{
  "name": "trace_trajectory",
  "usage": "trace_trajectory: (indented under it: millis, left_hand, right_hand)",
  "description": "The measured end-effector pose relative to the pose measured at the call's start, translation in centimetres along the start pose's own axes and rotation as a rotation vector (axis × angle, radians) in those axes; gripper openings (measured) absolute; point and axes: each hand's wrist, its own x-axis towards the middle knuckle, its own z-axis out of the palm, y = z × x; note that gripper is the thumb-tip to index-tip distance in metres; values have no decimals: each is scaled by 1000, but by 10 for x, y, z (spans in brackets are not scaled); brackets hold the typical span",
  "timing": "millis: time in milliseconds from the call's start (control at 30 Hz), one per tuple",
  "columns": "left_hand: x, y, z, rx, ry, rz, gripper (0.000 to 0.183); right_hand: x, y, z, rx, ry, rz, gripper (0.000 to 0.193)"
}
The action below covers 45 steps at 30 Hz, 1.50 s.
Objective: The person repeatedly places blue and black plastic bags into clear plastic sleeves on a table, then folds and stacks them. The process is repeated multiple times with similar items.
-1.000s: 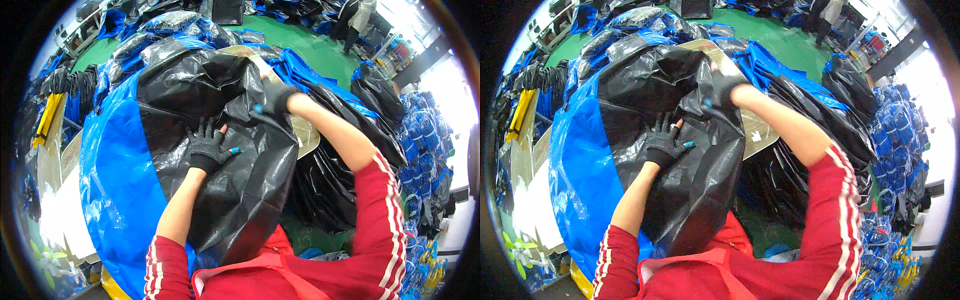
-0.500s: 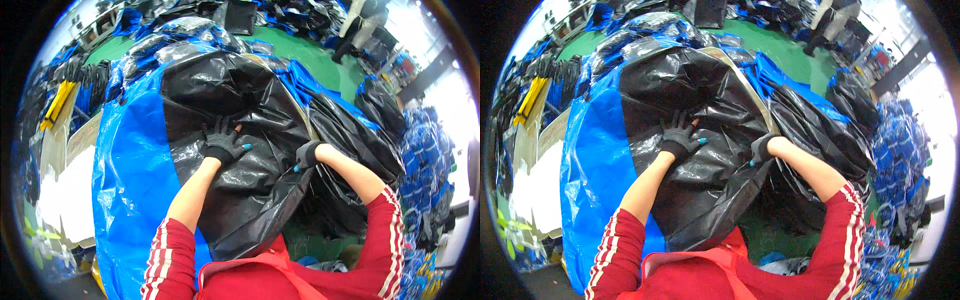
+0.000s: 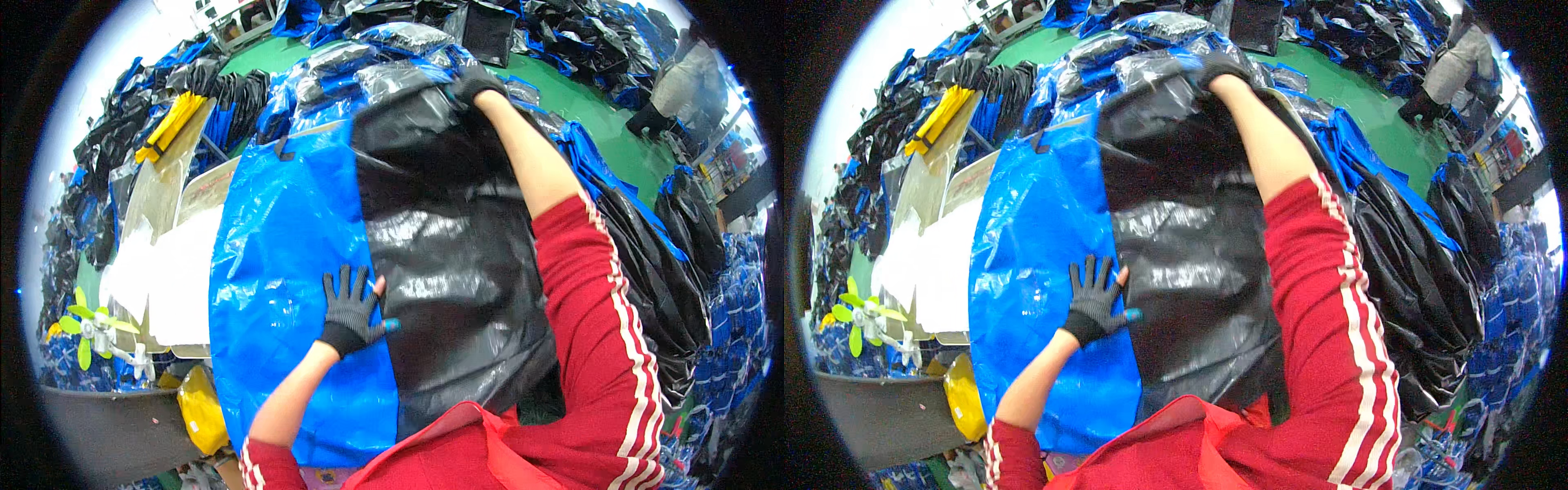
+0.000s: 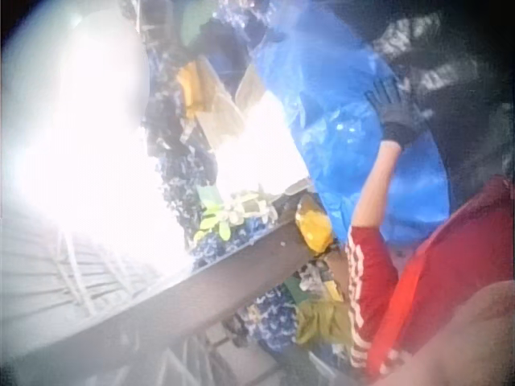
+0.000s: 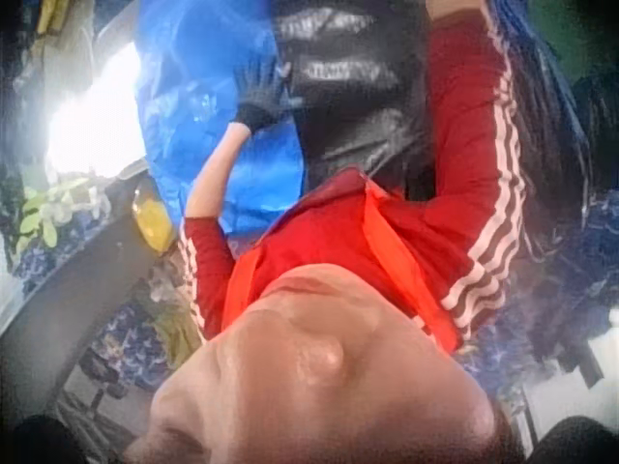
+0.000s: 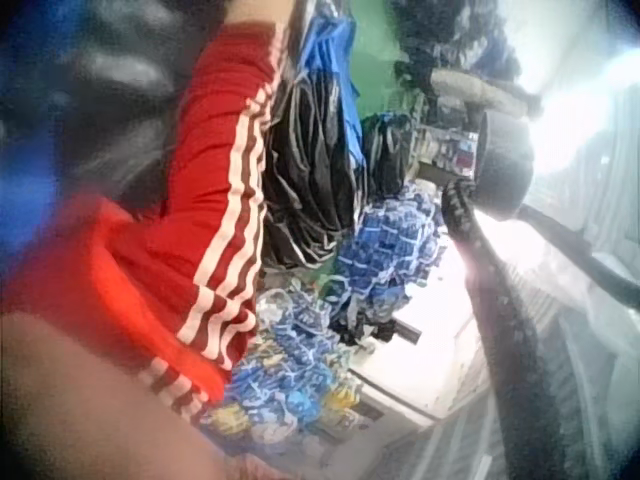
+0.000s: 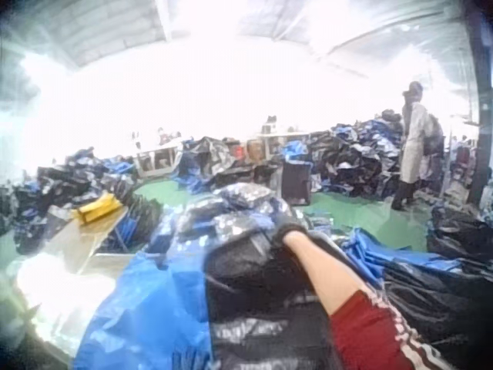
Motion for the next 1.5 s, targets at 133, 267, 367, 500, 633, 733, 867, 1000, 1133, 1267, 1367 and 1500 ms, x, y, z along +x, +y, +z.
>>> trace_trajectory:
  millis: [133,267,367,500,633,733,867,1000,1133,1267,1367,1500]
  left_hand:
    - [73,-11,31,-80,57,-21,89]
    - [133,-10,40,-146,205,91,85]
    - [164,-2,50,-168,229,114,81]
    - [197,4,54,-260,141,110,76]
    - [163,-35,30,-563,247,72,71]
    - [85,-102,4,-296,642,-58,68]
    - [11,-211,-16,82,1259,-498,67]
    - [-1,-292,-21,-1159,960,-808,46]
    - [-9,-332,-37,-1223,655,-863,53]
    - [1,-357,-68,-1126,756,-707,60]
    - [8,-321,-60,-685,620,-749,65]
    - [0,-161,1,-148,501,-311,72]
  right_hand:
    - [-99,-62,-31,-352,245,-498,36]
    - [-262,-27,-42,112,-99,-745,53]
    - [-349,13,-39,383,-512,237,44]
    - [-395,39,-63,-346,-975,61,34]
    - [-398,55,-85,-243,-49,-67,29]
    - [-400,65,-79,-111,192,-33,14]
    - [-407,73,-63,-109,92,31,13]
    - [-409,74,-64,-107,-7,94,27]
    - [-404,71,-69,-221,-79,68,31]
    - [-403,66,-60,-278,69,-65,32]
    - [-402,51,-58,-324,-193,12,25]
    - [-374,11,-68,-435,-14,-29,51]
